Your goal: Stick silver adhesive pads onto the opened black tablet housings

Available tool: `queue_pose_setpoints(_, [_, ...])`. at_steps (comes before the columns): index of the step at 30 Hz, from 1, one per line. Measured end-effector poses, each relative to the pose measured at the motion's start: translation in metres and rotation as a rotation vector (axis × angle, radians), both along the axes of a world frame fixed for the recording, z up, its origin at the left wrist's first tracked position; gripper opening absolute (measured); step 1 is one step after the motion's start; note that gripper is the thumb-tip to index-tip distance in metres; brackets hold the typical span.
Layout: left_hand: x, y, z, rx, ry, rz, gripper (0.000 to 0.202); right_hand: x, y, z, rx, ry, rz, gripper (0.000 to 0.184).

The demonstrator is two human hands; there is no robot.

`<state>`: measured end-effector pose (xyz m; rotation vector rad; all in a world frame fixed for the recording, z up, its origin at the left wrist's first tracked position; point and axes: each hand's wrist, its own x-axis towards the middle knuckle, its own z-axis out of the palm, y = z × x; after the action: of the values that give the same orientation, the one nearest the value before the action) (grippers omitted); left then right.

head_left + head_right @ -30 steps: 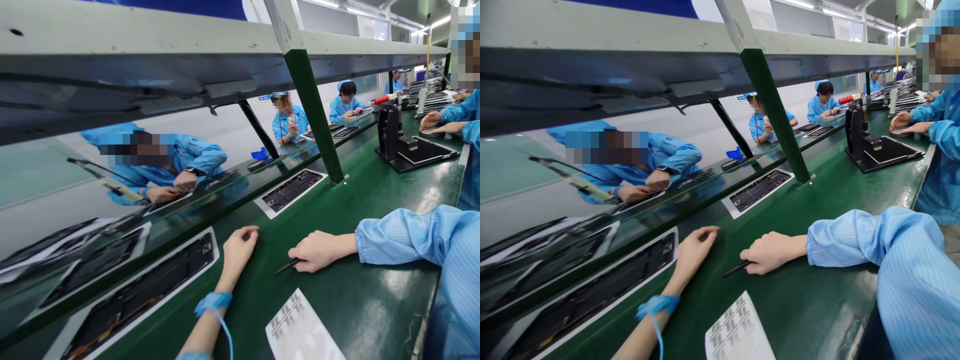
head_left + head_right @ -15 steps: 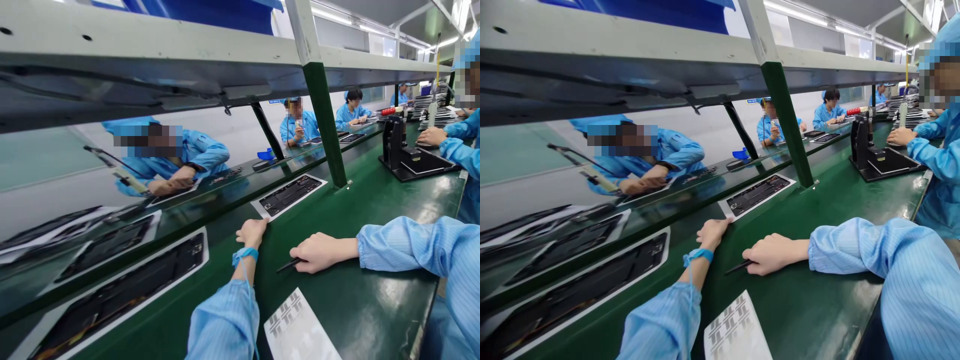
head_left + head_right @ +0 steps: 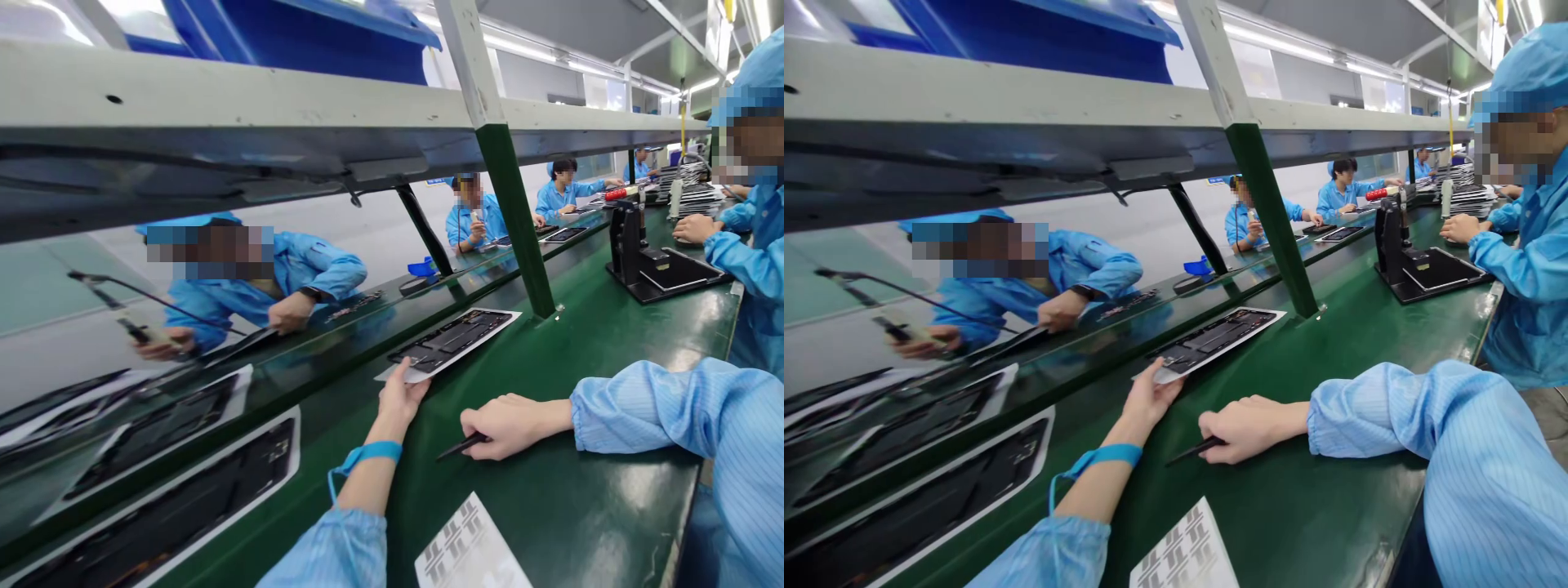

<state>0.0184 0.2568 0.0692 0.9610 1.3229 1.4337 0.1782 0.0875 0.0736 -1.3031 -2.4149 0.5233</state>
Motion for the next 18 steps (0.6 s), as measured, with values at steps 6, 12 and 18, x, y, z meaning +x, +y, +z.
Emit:
queue_pose_setpoints(6, [0.02,-0.042,0.02,-0.138,-0.136,-0.102,0.02,0.024,0.03,-0.009,-0.184,0.512,-0.383,0.022])
queue_pose_setpoints(12, [0.047,-0.127,0.035,-0.199,-0.245,-0.199,0.019,0.05,0.028,-0.011,-0.455,0.89,-0.496,0.024])
queue_pose_setpoints(18, [0.087,-0.211,0.034,-0.35,-0.339,-0.433,0.015,0.093,-0.026,-0.012,-0.613,1.061,-0.395,0.027])
